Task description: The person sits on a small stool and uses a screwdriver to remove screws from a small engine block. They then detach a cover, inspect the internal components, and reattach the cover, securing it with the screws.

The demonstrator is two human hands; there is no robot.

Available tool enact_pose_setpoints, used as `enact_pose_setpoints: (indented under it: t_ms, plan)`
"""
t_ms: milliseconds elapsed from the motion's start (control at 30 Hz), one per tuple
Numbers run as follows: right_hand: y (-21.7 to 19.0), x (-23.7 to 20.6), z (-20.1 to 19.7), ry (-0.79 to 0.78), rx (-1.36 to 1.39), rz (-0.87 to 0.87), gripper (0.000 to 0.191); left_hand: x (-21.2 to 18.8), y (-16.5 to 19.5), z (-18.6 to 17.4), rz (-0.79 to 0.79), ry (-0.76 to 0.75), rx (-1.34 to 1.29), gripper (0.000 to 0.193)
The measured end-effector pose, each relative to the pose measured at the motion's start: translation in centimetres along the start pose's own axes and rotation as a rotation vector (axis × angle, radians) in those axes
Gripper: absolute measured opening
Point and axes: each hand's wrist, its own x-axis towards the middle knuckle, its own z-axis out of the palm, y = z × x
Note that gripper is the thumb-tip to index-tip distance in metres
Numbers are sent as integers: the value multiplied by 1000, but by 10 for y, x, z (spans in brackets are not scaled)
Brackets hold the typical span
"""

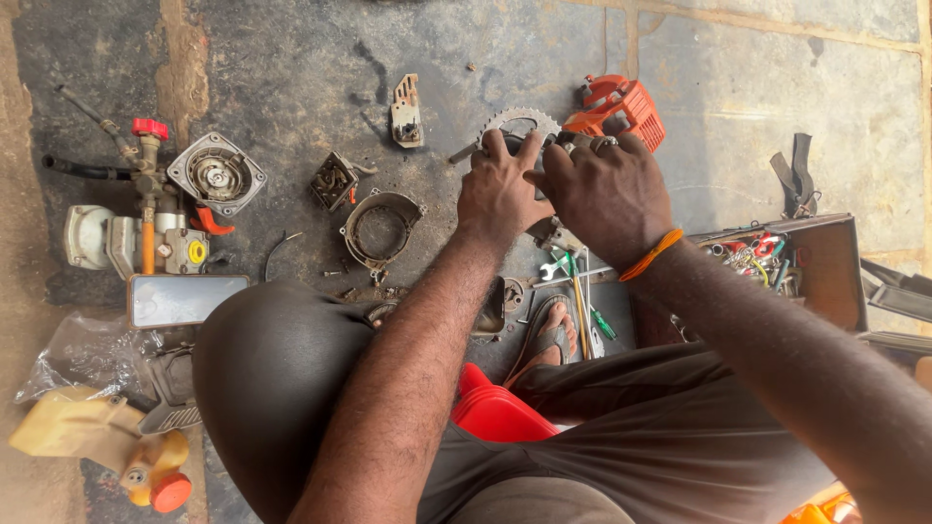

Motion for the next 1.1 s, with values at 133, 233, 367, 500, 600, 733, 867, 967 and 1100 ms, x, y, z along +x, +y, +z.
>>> enact_pose_setpoints:
  t_ms: [133,233,367,500,600,733,867,967,1100]
  plan:
    - [20,4,4,29,-67,-170,41,11,1,3,-27,-51,-36,97]
    - [26,15,5,-31,-68,-500,22,21,-5,4,25,-88,-50,89]
    - [40,37,3,41,-51,-569,48,31,-13,3,105,-37,-5,94]
    - [33,20,8,126,-25,-424,52,32,-15,2,44,-75,-138,114]
    - [21,5,16,132,3,-150,45,27,-14,7,76,27,-113,111]
    - [3,-5,15,81,86,59,41,23,-14,11,59,36,-155,108]
    - [9,-2,-2,46,144,-87,43,21,-11,7,37,-23,-248,99]
    - [32,-11,-12,259,223,-97,36,20,0,2,16,24,-189,107]
    - [69,-63,9,543,570,445,30,16,14,-5,-23,60,-67,103]
